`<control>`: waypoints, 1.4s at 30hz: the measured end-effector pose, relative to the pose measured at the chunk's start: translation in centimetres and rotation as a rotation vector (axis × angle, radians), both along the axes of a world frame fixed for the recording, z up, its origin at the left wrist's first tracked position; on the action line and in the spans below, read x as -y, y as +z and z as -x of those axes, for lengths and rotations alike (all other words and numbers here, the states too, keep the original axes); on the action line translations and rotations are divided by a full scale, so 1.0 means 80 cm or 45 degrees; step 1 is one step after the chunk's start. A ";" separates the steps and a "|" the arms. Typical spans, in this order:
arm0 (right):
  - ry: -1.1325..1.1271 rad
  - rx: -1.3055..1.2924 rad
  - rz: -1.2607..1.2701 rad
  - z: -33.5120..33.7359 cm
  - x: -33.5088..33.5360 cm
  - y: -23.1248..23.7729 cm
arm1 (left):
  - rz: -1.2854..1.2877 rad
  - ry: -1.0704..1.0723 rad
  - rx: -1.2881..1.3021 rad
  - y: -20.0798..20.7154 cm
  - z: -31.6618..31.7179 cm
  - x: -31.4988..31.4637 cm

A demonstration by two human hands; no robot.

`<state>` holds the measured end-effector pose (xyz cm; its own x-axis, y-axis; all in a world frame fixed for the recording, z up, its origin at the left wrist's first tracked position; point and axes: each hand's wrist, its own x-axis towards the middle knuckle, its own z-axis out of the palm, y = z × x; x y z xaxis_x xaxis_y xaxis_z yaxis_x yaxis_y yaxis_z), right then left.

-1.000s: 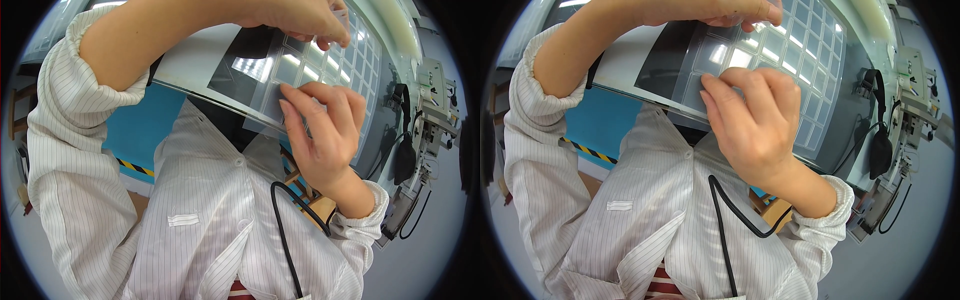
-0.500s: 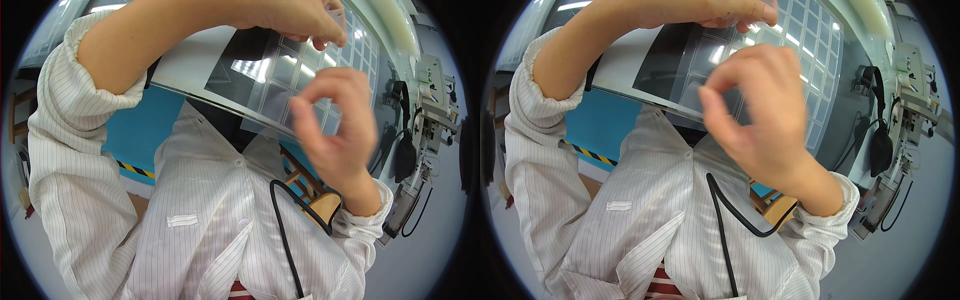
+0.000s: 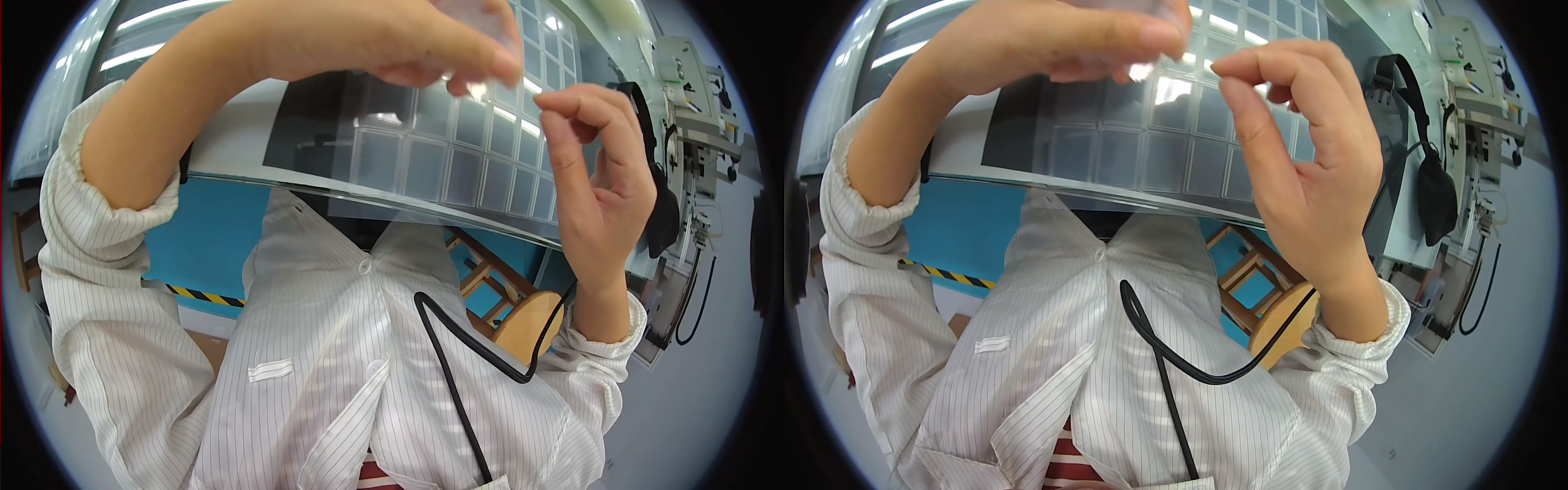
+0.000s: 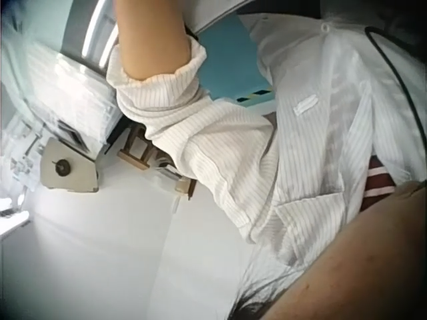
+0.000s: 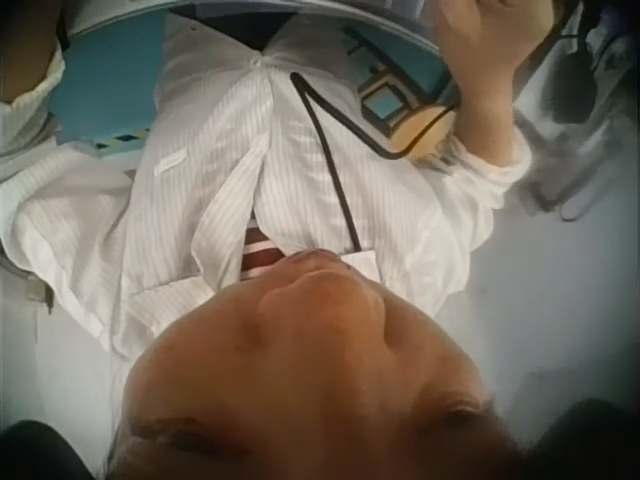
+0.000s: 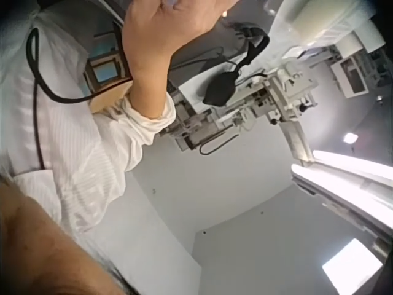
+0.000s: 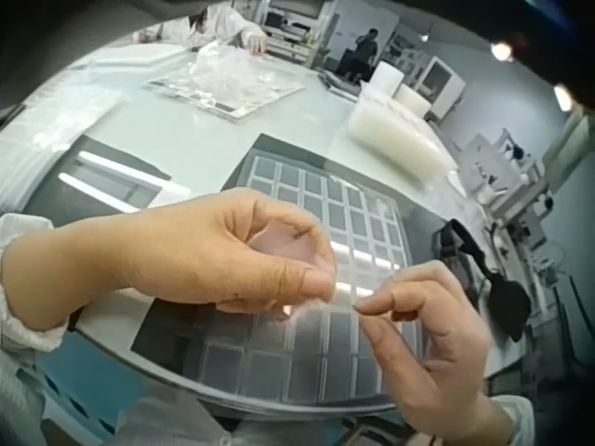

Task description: Manually picking small electronic components from a adhesive sheet and placing them into a grid-like organizational tray.

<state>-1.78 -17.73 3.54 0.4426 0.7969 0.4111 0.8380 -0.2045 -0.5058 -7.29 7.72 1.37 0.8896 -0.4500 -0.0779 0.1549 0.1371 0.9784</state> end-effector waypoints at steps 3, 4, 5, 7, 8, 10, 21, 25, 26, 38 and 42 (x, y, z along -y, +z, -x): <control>-0.024 0.107 0.184 0.009 0.027 -0.010 | -0.005 0.212 -0.045 0.004 0.000 0.002; -0.030 0.129 0.219 0.017 0.033 -0.012 | -0.023 0.238 -0.064 0.007 -0.002 0.002; -0.036 0.127 0.220 0.021 0.036 -0.015 | -0.043 0.265 -0.083 0.008 -0.005 0.003; -0.044 0.247 0.235 0.028 0.043 -0.032 | -0.016 0.276 -0.113 0.000 -0.006 0.006; -0.036 0.251 0.183 0.028 0.044 -0.041 | -0.056 0.320 -0.124 -0.001 -0.004 0.006; -0.032 0.276 0.157 0.024 0.045 -0.045 | -0.097 0.337 -0.134 -0.002 -0.007 0.008; -0.033 0.322 0.097 0.028 0.046 -0.053 | -0.238 0.450 -0.128 -0.006 -0.003 0.012; -0.019 0.334 0.082 0.026 0.046 -0.051 | -0.261 0.440 -0.116 -0.003 -0.005 0.008; -0.059 0.318 0.064 0.027 0.044 -0.050 | -0.288 0.444 -0.111 0.000 -0.006 0.008; -0.036 0.312 0.052 0.019 0.034 -0.041 | -0.293 0.460 -0.090 0.010 -0.007 0.009; 0.073 0.283 0.112 0.018 0.041 -0.019 | -0.159 0.335 -0.077 0.006 -0.003 0.014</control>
